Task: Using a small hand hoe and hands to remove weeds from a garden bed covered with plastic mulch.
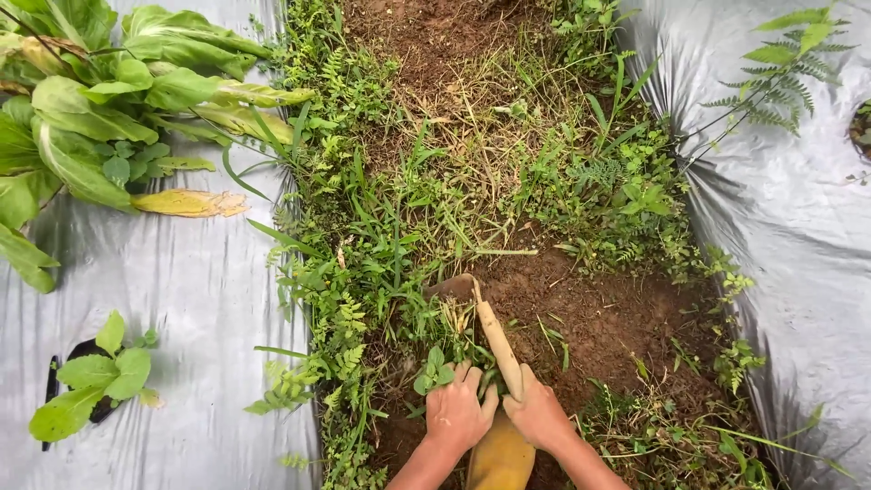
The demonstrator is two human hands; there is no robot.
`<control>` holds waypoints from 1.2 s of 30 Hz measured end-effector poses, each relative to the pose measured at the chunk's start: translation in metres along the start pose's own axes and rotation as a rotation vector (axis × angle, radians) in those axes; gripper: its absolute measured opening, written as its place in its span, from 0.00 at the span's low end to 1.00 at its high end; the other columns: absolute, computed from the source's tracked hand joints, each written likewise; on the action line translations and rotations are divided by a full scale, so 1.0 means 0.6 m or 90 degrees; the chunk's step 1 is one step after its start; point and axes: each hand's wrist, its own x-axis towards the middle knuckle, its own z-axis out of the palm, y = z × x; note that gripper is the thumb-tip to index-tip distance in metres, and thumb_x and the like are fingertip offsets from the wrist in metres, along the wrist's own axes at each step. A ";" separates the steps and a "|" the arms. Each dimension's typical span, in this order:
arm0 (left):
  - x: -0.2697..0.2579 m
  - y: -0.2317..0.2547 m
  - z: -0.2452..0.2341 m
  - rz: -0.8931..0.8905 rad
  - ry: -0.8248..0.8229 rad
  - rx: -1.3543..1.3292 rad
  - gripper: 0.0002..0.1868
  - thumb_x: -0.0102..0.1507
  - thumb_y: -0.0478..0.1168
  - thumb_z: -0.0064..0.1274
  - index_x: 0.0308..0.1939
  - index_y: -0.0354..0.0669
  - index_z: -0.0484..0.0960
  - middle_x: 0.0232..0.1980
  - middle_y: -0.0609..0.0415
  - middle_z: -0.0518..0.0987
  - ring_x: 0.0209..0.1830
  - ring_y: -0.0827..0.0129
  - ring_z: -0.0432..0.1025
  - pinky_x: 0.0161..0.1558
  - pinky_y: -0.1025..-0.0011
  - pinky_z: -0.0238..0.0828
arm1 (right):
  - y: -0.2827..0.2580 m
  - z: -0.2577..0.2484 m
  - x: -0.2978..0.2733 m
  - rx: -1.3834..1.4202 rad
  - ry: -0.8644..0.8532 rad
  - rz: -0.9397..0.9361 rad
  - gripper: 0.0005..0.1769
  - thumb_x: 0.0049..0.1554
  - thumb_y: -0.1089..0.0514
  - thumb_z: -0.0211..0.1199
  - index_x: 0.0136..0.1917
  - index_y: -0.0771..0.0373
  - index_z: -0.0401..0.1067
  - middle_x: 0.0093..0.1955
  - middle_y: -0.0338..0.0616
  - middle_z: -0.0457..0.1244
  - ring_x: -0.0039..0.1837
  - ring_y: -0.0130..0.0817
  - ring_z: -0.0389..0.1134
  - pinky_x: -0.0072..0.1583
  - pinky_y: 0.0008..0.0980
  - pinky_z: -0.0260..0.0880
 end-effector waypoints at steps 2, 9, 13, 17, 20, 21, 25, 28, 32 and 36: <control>0.000 -0.011 0.017 0.031 0.077 0.032 0.20 0.66 0.57 0.40 0.45 0.46 0.75 0.65 0.46 0.70 0.29 0.48 0.77 0.32 0.50 0.70 | 0.030 0.036 -0.011 -0.014 0.011 0.001 0.11 0.61 0.54 0.54 0.57 0.52 0.59 0.40 0.41 0.61 0.33 0.30 0.57 0.33 0.31 0.57; 0.033 -0.003 -0.051 -0.036 0.055 0.161 0.58 0.59 0.50 0.61 0.78 0.50 0.33 0.81 0.50 0.39 0.44 0.73 0.59 0.21 0.81 0.65 | 0.117 0.139 0.022 0.035 0.089 -0.055 0.19 0.59 0.54 0.58 0.61 0.53 0.57 0.50 0.47 0.64 0.47 0.46 0.69 0.49 0.43 0.68; 0.038 -0.004 -0.051 -0.088 0.053 0.043 0.54 0.59 0.42 0.67 0.77 0.47 0.42 0.75 0.50 0.47 0.23 0.69 0.69 0.27 0.73 0.71 | 0.070 0.103 -0.021 0.091 0.100 -0.021 0.13 0.56 0.50 0.64 0.54 0.50 0.68 0.49 0.39 0.68 0.47 0.35 0.69 0.50 0.37 0.68; 0.043 -0.018 -0.029 -0.101 0.057 0.020 0.45 0.56 0.35 0.67 0.71 0.48 0.56 0.71 0.49 0.55 0.31 0.64 0.71 0.33 0.72 0.74 | -0.007 0.068 -0.055 0.179 0.148 0.034 0.09 0.57 0.51 0.62 0.48 0.52 0.65 0.36 0.40 0.67 0.33 0.31 0.63 0.37 0.35 0.63; 0.043 -0.032 -0.006 -0.089 0.070 0.040 0.37 0.58 0.38 0.65 0.67 0.48 0.61 0.61 0.49 0.62 0.31 0.64 0.71 0.35 0.67 0.75 | -0.037 0.038 -0.043 0.281 0.247 -0.007 0.16 0.58 0.51 0.58 0.54 0.60 0.63 0.34 0.43 0.63 0.30 0.31 0.59 0.30 0.33 0.62; 0.039 -0.033 0.000 -0.088 0.078 0.043 0.36 0.56 0.36 0.65 0.64 0.50 0.62 0.59 0.49 0.63 0.31 0.61 0.72 0.33 0.64 0.75 | -0.038 0.030 -0.037 0.256 0.251 -0.007 0.18 0.57 0.49 0.56 0.56 0.61 0.62 0.39 0.48 0.64 0.36 0.37 0.63 0.38 0.40 0.64; 0.034 -0.028 -0.003 -0.110 0.062 0.026 0.29 0.59 0.36 0.61 0.60 0.53 0.65 0.58 0.52 0.65 0.35 0.63 0.72 0.36 0.65 0.77 | -0.018 0.027 -0.060 0.180 -0.012 0.080 0.08 0.65 0.58 0.56 0.57 0.55 0.62 0.42 0.39 0.60 0.28 0.24 0.55 0.26 0.19 0.64; 0.007 -0.038 0.023 -0.082 0.067 0.020 0.32 0.56 0.29 0.60 0.62 0.52 0.66 0.56 0.53 0.66 0.32 0.65 0.71 0.34 0.67 0.77 | 0.001 0.034 -0.070 0.107 0.014 0.073 0.19 0.64 0.54 0.58 0.67 0.53 0.59 0.42 0.39 0.62 0.30 0.24 0.55 0.29 0.21 0.59; 0.003 -0.046 0.037 -0.065 0.103 0.018 0.30 0.55 0.32 0.63 0.57 0.52 0.68 0.52 0.53 0.67 0.33 0.62 0.72 0.34 0.65 0.78 | -0.022 0.031 -0.056 0.155 0.117 0.073 0.14 0.64 0.53 0.59 0.58 0.57 0.60 0.39 0.42 0.63 0.28 0.27 0.56 0.27 0.26 0.63; -0.007 -0.045 0.038 -0.072 0.077 0.021 0.30 0.55 0.31 0.63 0.57 0.52 0.69 0.54 0.53 0.67 0.34 0.61 0.72 0.34 0.62 0.77 | -0.001 0.037 -0.073 0.161 0.049 0.082 0.15 0.65 0.56 0.56 0.64 0.55 0.60 0.44 0.43 0.63 0.31 0.26 0.57 0.30 0.22 0.63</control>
